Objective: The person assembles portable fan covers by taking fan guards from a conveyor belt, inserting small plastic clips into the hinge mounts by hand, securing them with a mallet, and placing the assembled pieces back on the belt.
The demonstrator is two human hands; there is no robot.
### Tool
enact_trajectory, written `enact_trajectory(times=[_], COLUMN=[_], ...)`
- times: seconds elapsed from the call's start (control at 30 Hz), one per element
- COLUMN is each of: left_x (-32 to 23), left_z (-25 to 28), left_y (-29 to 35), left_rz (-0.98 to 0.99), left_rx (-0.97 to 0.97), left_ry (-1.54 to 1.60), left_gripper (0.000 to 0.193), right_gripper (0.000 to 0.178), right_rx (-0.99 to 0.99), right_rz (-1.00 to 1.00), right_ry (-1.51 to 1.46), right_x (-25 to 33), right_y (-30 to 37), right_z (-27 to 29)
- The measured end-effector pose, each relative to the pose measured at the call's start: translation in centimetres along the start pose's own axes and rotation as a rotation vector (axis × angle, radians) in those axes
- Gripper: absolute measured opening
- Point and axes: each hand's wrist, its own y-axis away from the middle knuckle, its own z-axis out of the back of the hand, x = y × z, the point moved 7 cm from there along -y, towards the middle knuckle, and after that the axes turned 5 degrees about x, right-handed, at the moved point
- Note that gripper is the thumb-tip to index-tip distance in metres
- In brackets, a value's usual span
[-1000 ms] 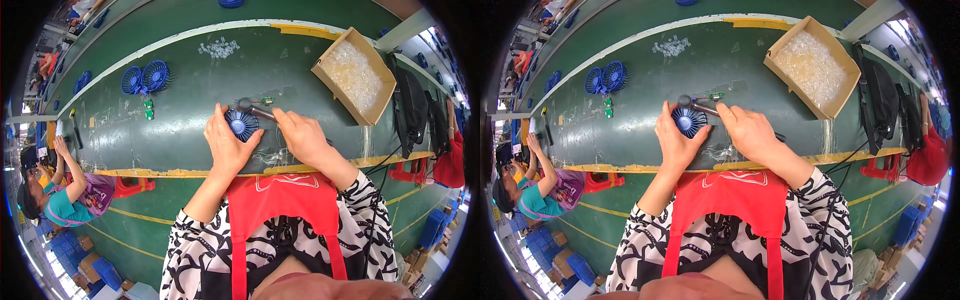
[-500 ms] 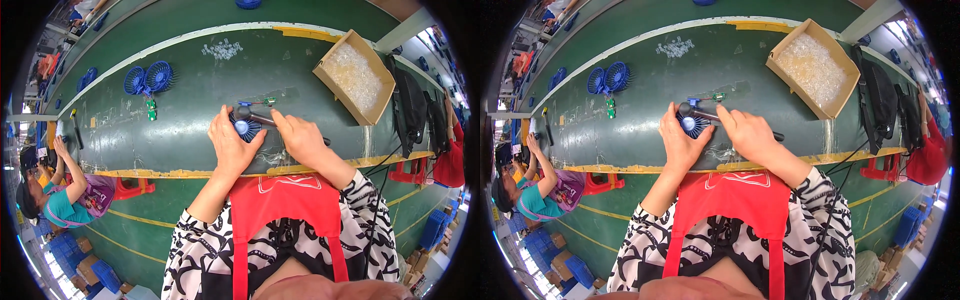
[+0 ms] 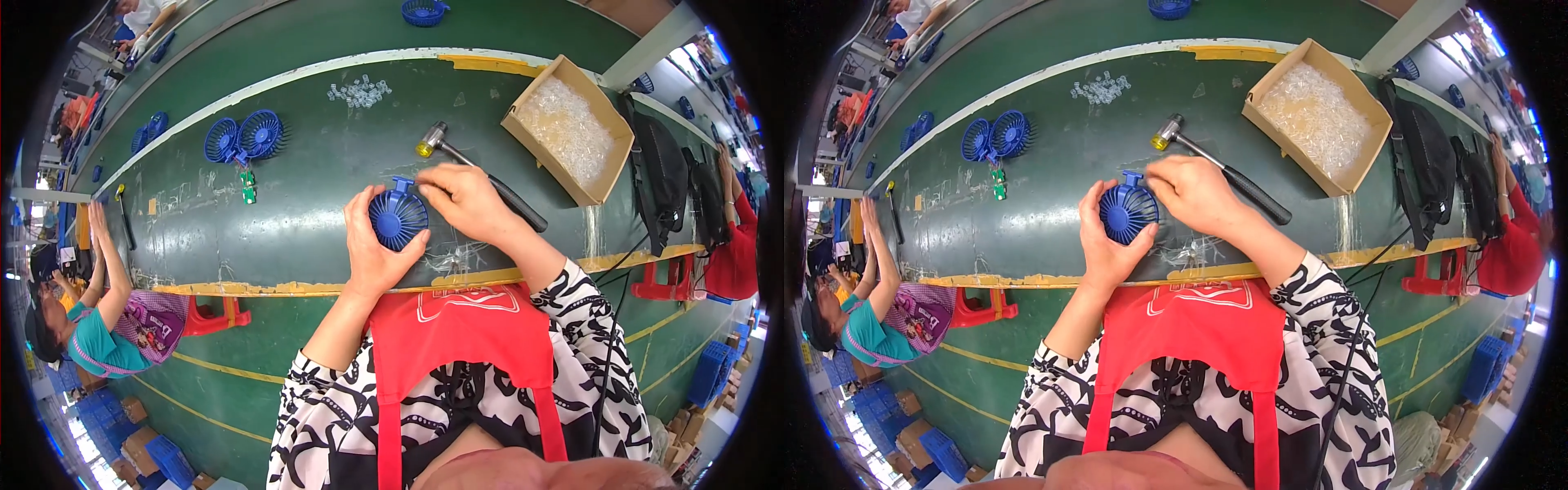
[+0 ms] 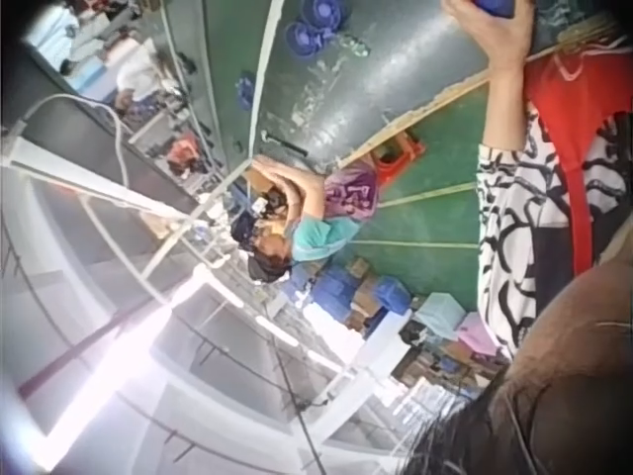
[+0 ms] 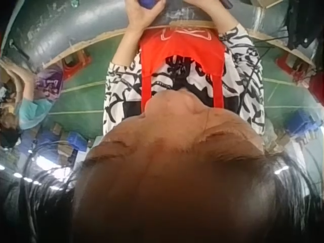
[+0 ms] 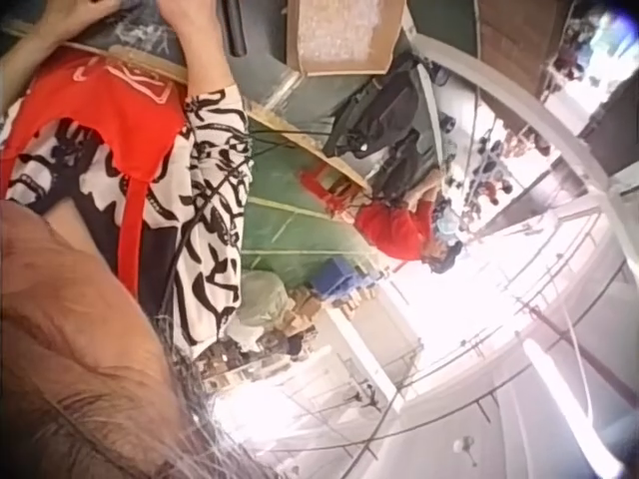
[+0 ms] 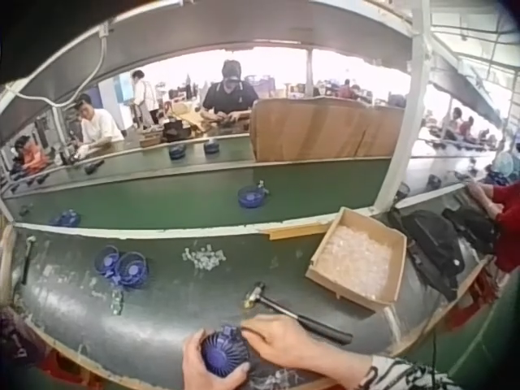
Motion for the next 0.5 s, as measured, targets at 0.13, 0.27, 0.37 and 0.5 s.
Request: enact_trajectory(times=[0.13,0.27,0.37,0.5], left_x=[0.8,-0.5,-1.5,0.8], left_z=[0.0,0.0,-0.8,-0.3], left_y=[0.3,0.1,-0.3,-2.6], left_rz=[0.053,-0.022,-0.089,-0.005], left_rx=[-0.033,0.0,0.094,0.115], left_ry=[0.08,-0.003,-0.029,0.122], left_gripper=[0.091,0.087,0.085,0.05], right_gripper=[0.017,0.021,0.024,0.024], right_rx=[0.005,0.124,0.135,0.089], right_rz=[-0.041,-0.34,-0.318,-0.317], right_ry=[-0.055,-0.421,-0.513,-0.588], right_x=[-0.7,-1.6,-3.2,-4.7], right_y=[0.2,0.5,1.1,1.7], right_z=[-1.3,-1.9,-2.5,-2.4])
